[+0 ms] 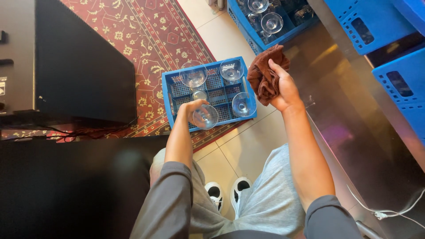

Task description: Cleaning and organizing cocktail and martini glasses in a restaurant bar area.

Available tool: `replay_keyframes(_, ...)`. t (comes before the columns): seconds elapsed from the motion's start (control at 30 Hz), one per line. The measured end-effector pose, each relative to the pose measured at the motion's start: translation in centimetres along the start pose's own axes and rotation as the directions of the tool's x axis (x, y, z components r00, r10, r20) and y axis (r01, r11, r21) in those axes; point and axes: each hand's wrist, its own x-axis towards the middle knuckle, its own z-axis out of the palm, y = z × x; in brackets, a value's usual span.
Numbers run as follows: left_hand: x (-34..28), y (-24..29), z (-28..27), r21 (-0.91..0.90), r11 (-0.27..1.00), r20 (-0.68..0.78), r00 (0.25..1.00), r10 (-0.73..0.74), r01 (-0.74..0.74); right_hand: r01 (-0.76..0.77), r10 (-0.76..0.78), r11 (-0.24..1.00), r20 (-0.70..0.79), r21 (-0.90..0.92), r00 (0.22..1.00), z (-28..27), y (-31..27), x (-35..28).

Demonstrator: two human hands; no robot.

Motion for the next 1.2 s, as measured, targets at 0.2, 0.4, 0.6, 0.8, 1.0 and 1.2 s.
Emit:
replay_keyframes(0.2, -2.0, 0.7, 0.5, 0.110, 0.993, -0.096, 0.993, 0.062, -0.051, -0.004, 0.004, 1.000, -0.001, 0.000, 1.000, 0.5, 0.4, 0.3)
replay_keyframes(0.4, -4.9, 3.3, 0.7, 0.242, 0.959, -0.079, 0.983, 0.167, -0.144, -0.003, 0.003, 1.000, 0.002, 0.011, 1.000, -0.2, 0.3, 0.4)
replay_keyframes(0.6, -2.9, 4.4, 1.7, 0.304, 0.918, 0.016, 0.965, 0.262, -0.254, -0.005, 0.005, 1.000, 0.005, -0.002, 1.000, -0.1, 0.0, 0.4)
replay_keyframes(0.8, 8.3, 3.9, 2.9, 0.316, 0.822, -0.007, 0.866, 0.501, -0.473, -0.012, 0.011, 1.000, 0.038, 0.028, 0.999, -1.5, 0.3, 1.7)
replay_keyframes(1.0, 2.4, 3.3, 4.7, 0.174, 0.932, 0.056, 0.948, 0.313, -0.318, -0.014, 0.014, 1.000, -0.037, 0.010, 0.999, 1.0, 0.1, 0.5)
replay_keyframes(1.2, 6.3, 3.1, 3.9, 0.141, 0.906, 0.022, 0.916, 0.401, -0.400, -0.037, 0.037, 0.999, 0.011, -0.001, 0.999, -0.8, 0.9, 1.5)
